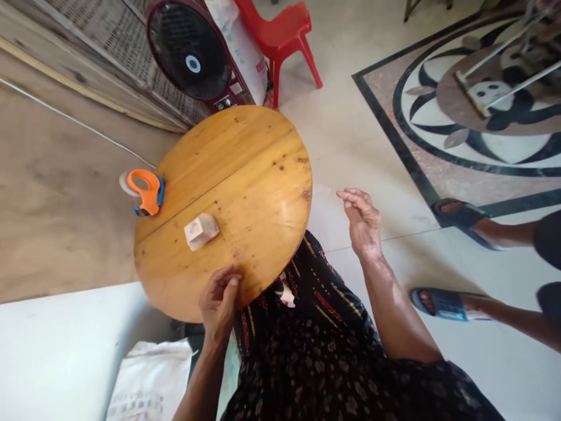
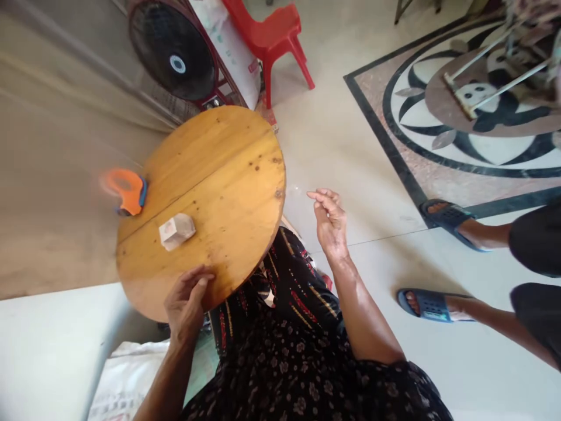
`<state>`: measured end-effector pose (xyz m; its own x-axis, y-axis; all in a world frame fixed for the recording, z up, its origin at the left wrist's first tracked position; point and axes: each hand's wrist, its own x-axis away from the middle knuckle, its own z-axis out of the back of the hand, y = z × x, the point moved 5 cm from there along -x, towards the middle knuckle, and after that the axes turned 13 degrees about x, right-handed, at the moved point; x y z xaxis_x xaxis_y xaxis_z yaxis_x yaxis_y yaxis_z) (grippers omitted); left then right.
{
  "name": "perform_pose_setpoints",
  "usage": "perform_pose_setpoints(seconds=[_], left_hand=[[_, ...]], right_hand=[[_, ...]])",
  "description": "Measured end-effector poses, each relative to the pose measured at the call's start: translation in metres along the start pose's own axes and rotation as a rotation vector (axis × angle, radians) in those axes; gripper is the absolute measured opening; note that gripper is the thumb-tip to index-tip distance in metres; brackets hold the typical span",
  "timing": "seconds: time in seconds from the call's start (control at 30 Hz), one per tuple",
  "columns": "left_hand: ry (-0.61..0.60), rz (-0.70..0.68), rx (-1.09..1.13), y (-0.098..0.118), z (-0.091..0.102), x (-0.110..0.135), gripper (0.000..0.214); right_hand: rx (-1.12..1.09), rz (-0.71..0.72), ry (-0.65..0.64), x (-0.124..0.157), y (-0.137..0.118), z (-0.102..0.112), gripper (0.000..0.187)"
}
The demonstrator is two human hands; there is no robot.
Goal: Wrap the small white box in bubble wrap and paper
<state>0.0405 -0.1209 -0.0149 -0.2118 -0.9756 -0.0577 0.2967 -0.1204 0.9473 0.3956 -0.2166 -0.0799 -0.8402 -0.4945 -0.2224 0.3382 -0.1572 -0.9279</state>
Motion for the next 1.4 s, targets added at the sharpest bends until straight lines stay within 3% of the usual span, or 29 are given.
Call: perform_pose_setpoints(seconds=[0.17,0.3,0.43,0.53,0.6,0.8,0.93,1.07,1.2,1.27,1.4], left_hand=[[0.087,-0.021,0.01,-0.003,0.001,0.001,0.03],[0.105,-0.032,-0.013,0.0,-0.003,0.002,0.031],[0.105,-0.055,0.047,0.003,-0.005,0.004,0.031],[0.093,-0.07,0.096,0.003,-0.005,0.005,0.03],[0.079,-0.079,0.114,0.002,-0.005,0.006,0.028],[0.038,-0.14,0.166,-0.004,-0.001,0.006,0.025],[-0.01,-0.15,0.199,-0.006,-0.001,0.005,0.025],[-0.03,-0.144,0.212,-0.002,-0.003,0.005,0.025],[-0.022,-0.155,0.254,-0.001,-0.004,0.006,0.026],[-0.025,-0.154,0.274,-0.003,-0.004,0.006,0.026],[-0.02,-0.143,0.306,-0.006,-0.002,0.006,0.026]], right_hand=[[0.007,0.058,-0.079,-0.009,0.003,-0.012,0.032],[0.14,0.235,-0.101,-0.02,-0.023,-0.012,0.035],[0.339,0.461,-0.237,-0.038,-0.057,-0.03,0.034],[0.405,0.542,-0.315,-0.05,-0.073,-0.043,0.03],[0.408,0.549,-0.322,-0.054,-0.072,-0.04,0.03],[0.365,0.385,-0.173,-0.04,-0.02,0.01,0.032],[0.245,0.267,-0.129,-0.022,0.006,0.012,0.031],[0.14,0.237,0.036,-0.022,-0.012,0.015,0.032],[0.099,0.251,0.026,-0.025,-0.036,0.02,0.025],[0.009,0.149,0.0,-0.023,-0.029,0.021,0.02],[-0.286,-0.285,-0.089,-0.012,0.015,0.008,0.029]])
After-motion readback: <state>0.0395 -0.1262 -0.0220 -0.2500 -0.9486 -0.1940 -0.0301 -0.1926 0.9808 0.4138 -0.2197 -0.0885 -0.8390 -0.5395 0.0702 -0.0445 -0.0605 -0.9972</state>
